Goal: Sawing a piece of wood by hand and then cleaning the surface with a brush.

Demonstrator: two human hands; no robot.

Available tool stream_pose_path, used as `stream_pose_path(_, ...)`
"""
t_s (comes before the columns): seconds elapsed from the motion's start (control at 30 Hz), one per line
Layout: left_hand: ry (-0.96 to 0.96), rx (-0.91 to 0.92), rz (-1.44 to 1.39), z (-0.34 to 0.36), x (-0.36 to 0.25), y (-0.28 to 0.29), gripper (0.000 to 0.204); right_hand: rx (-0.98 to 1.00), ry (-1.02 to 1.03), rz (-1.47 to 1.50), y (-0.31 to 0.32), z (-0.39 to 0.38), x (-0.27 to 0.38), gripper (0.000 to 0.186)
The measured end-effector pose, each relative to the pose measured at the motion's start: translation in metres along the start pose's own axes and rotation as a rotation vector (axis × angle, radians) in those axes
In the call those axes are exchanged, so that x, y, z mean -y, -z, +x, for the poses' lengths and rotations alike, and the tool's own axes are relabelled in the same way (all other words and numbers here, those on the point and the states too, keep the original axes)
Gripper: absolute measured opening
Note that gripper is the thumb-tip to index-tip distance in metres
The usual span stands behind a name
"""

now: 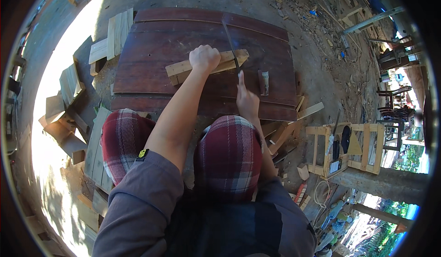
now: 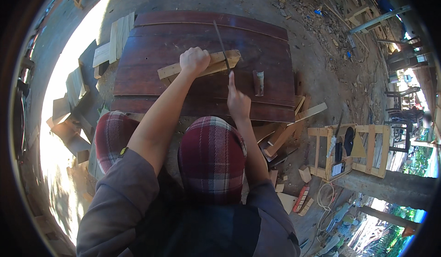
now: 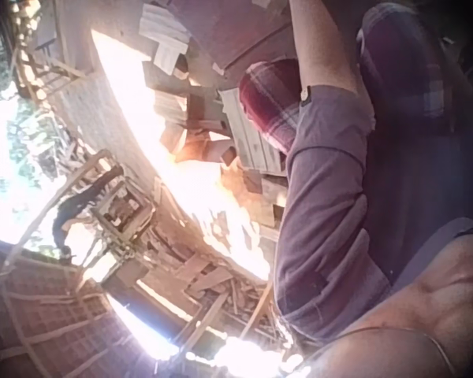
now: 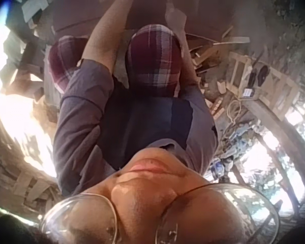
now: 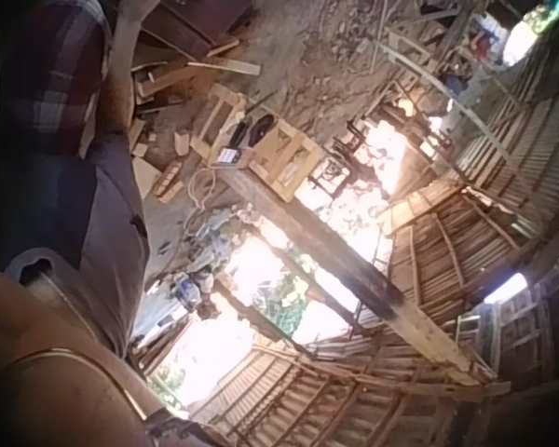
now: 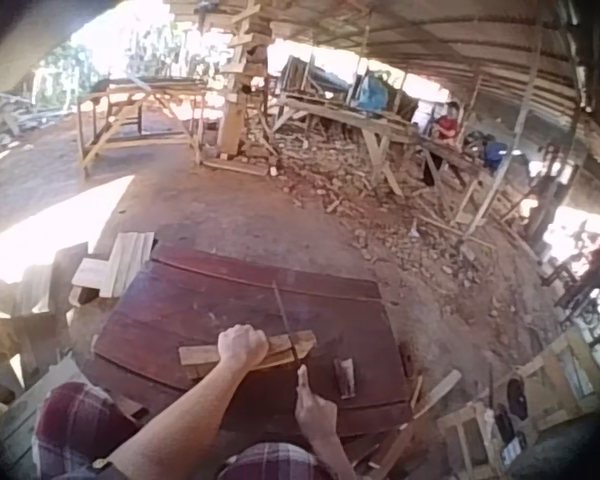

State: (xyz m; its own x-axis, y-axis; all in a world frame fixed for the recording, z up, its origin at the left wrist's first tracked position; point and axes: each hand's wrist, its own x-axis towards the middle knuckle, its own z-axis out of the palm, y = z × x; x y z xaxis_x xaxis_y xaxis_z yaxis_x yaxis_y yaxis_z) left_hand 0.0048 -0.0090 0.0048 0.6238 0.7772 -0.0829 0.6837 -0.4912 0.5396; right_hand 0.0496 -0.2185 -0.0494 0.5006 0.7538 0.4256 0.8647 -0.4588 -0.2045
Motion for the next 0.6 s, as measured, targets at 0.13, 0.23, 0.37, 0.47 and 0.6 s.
stream_pose_path(0.13, 0.023, 0.041, 0.007, 0.001, -0.002, 0.003, 0.042, 0.021, 0.027, -0.026, -0.012, 0.043, -0.002, 0.057)
stream_pose_path(0.23, 0.058, 0.046, 0.005, 0.000, -0.002, 0.003, 0.042, 0.074, -0.001, -0.041, -0.006, 0.042, -0.001, 0.058)
stream_pose_path(0.37, 0.085, 0.027, -0.008, 0.001, 0.001, 0.003, 0.042, 0.037, -0.045, -0.011, 0.009, -0.009, 0.004, 0.056)
stream_pose_path(0.47, 0.064, 0.023, -0.014, 0.001, 0.000, 0.001, 0.042, 0.088, -0.104, 0.024, 0.036, -0.056, 0.005, 0.057)
stream_pose_path(0.6, 0.032, 0.029, -0.006, 0.001, 0.000, 0.006, 0.042, 0.178, -0.128, -0.024, 0.047, -0.055, 0.010, 0.059)
